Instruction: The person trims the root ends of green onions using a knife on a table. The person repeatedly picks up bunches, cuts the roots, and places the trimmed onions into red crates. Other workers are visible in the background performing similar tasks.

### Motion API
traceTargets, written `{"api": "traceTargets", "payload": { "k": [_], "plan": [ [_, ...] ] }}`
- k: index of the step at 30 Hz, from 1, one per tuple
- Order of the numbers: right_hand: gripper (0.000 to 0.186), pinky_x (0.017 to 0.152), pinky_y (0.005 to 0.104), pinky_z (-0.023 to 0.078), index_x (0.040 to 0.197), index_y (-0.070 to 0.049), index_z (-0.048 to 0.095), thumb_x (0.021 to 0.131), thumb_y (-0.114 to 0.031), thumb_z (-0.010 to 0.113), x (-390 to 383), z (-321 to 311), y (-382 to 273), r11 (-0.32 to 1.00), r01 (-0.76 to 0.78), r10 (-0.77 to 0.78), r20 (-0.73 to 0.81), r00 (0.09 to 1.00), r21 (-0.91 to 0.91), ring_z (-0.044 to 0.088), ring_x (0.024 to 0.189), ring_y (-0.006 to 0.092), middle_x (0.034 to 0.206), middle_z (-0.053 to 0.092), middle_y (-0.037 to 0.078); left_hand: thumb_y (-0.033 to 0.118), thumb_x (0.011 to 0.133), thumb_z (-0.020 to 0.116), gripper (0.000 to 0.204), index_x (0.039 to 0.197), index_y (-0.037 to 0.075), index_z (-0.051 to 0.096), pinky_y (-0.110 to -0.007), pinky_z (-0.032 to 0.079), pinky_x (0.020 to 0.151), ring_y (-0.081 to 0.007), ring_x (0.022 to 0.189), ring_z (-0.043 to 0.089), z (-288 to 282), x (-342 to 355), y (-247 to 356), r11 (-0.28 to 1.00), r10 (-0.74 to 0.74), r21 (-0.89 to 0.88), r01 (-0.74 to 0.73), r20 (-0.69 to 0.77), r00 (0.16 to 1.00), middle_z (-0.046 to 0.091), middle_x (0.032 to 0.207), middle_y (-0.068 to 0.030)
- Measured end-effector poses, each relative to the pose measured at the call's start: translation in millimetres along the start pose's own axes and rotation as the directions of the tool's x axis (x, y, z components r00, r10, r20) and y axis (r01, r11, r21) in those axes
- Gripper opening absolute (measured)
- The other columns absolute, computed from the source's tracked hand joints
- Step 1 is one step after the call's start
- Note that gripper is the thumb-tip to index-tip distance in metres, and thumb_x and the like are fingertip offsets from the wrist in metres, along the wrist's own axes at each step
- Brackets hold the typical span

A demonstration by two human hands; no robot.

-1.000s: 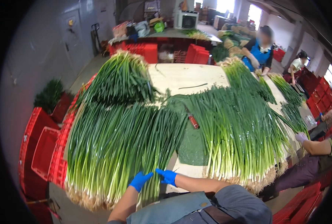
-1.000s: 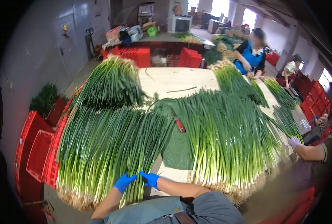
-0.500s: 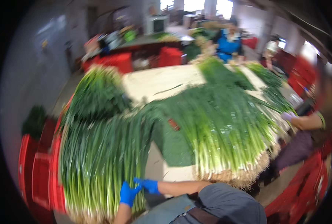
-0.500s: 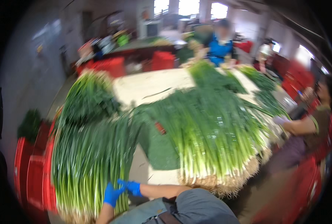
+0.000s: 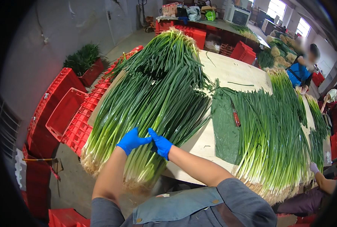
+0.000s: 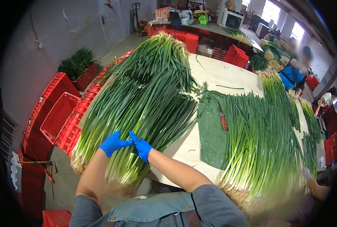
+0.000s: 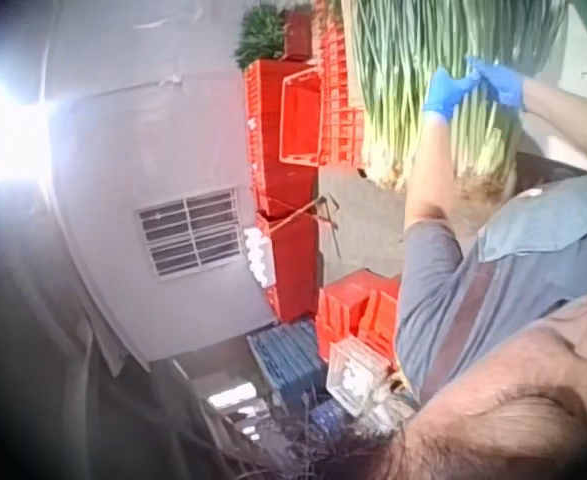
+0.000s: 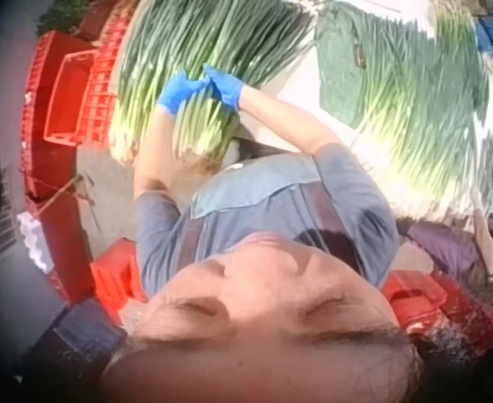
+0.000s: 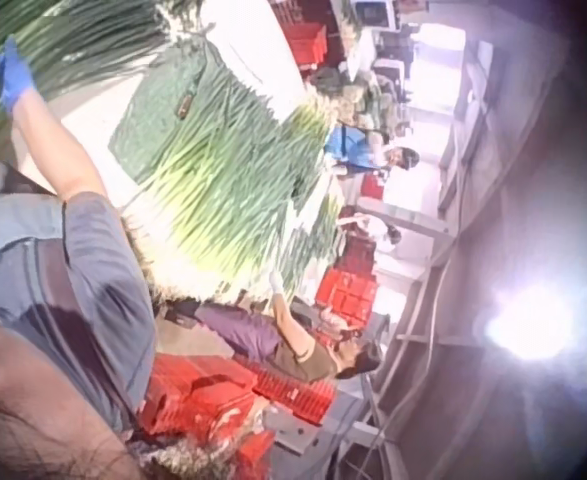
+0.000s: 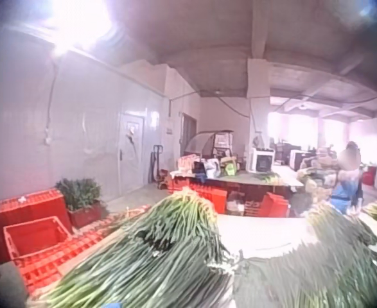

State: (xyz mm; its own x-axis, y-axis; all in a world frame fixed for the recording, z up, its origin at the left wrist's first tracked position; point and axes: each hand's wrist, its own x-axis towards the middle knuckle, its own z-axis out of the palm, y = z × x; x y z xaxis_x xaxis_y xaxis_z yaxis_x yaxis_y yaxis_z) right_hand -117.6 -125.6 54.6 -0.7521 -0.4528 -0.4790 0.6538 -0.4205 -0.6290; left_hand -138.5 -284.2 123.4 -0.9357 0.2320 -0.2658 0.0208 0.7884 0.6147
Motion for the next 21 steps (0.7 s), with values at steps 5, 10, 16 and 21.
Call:
{"api": "traceTargets", "payload": {
  "k": [5,10,16,21],
  "plan": [
    [0.102,0.1,0.0533,0.03,0.14,0.0,0.018,0.071,-0.06,0.065,41,-22,49,0.963,-0.123,0.071,-0.213,0.975,-0.24,0.025,0.132,0.0347,0.144,0.022,0.02,0.045,0.06,0.08,0.106,0.135,-0.006,0.025,-0.039,0.042,0.091,-0.0334,0.112,0.05,59,9,-86,0.998,-0.012,-0.066,0.016,0.059,0.998,0.048,0.124,-0.0266],
    [0.089,0.1,0.0544,0.028,0.14,-0.007,0.022,0.076,-0.053,0.064,70,-44,49,0.964,-0.244,0.211,-0.25,0.945,-0.109,0.021,0.133,0.0351,0.147,0.015,0.017,0.032,0.067,0.077,0.097,0.139,0.001,0.021,-0.041,0.042,0.09,-0.0375,0.112,0.049,71,2,-78,0.989,0.056,-0.127,-0.078,-0.163,0.985,0.047,0.124,-0.0269],
    [0.071,0.068,0.0354,0.055,0.14,-0.008,0.023,0.086,-0.039,0.056,30,-42,2,0.897,-0.276,0.247,-0.128,0.961,-0.344,0.063,0.078,0.0317,0.135,0.022,0.038,0.029,0.069,0.073,0.094,0.142,0.006,0.017,-0.046,0.038,0.09,-0.0437,0.108,0.045,83,-34,-65,0.985,0.167,0.092,-0.143,-0.372,0.913,0.043,0.12,-0.0301],
    [0.072,0.07,0.0371,0.054,0.137,0.003,0.024,0.087,-0.038,0.056,32,-77,-5,0.976,-0.19,0.172,-0.159,0.972,-0.108,0.058,0.094,0.0305,0.133,0.03,0.033,0.021,0.067,0.07,0.073,0.13,0.006,0.037,-0.047,0.033,0.094,-0.0406,0.108,0.044,90,-35,-33,0.932,0.34,0.289,-0.217,-0.499,0.797,0.047,0.115,-0.0247]
  ]
}}
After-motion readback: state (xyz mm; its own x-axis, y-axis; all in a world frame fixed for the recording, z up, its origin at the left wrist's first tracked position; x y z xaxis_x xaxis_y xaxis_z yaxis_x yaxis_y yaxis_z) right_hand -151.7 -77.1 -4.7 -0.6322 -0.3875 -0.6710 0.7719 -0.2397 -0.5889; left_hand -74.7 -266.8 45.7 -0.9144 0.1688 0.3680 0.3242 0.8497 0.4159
